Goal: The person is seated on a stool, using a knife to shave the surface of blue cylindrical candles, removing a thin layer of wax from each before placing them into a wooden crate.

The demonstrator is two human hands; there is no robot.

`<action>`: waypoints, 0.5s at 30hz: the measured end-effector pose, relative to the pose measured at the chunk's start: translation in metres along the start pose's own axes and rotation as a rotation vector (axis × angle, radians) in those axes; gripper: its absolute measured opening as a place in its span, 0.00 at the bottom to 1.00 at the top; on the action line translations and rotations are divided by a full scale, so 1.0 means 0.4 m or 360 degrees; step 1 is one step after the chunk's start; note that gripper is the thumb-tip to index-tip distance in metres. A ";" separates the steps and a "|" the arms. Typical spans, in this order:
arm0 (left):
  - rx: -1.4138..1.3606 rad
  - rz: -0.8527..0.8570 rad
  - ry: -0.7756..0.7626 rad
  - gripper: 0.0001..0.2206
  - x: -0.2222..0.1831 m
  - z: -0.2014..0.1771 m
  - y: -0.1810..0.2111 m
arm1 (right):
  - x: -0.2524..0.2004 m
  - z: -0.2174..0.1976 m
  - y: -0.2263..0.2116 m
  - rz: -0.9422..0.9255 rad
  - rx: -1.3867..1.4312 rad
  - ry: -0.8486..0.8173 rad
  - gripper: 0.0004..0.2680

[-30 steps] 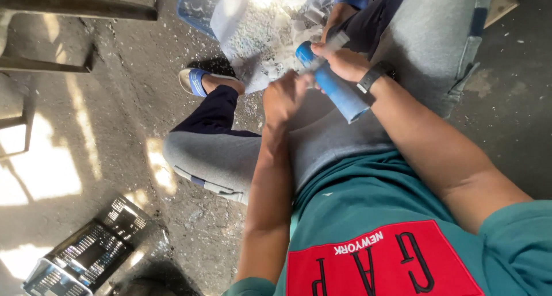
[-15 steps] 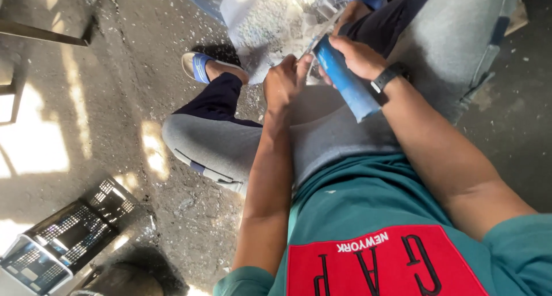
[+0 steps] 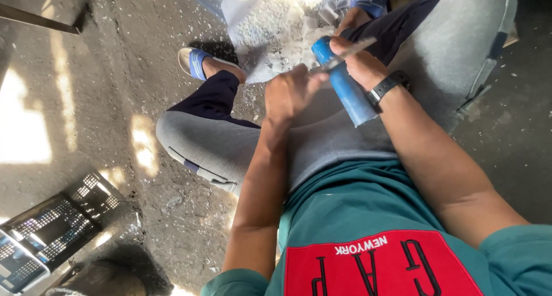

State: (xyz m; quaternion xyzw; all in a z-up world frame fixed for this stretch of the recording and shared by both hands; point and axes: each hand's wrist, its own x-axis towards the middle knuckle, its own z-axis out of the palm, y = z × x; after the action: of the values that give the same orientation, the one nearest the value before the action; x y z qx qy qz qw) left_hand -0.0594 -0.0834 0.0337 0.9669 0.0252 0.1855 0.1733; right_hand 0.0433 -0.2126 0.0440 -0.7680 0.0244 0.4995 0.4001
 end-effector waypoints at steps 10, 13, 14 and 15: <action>0.0479 0.0332 0.0529 0.21 -0.019 0.013 -0.013 | 0.013 0.010 0.001 0.0074 0.0637 -0.0102 0.17; -0.0104 0.0203 0.0012 0.23 -0.033 0.061 -0.032 | 0.000 0.007 -0.004 0.0011 0.0107 -0.0139 0.16; 0.0491 0.0361 0.0280 0.10 -0.046 0.086 -0.067 | -0.006 0.014 -0.004 0.0025 0.0428 -0.0143 0.14; 0.1101 0.0511 0.0542 0.29 -0.061 0.107 -0.105 | -0.010 0.025 -0.007 0.0036 0.0748 -0.0155 0.13</action>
State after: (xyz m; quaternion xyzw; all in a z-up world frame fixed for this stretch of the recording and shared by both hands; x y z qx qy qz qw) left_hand -0.0658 -0.0609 -0.0266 0.9153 -0.0368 0.3479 -0.1994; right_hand 0.0350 -0.2056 0.0469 -0.6285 0.1292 0.5210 0.5629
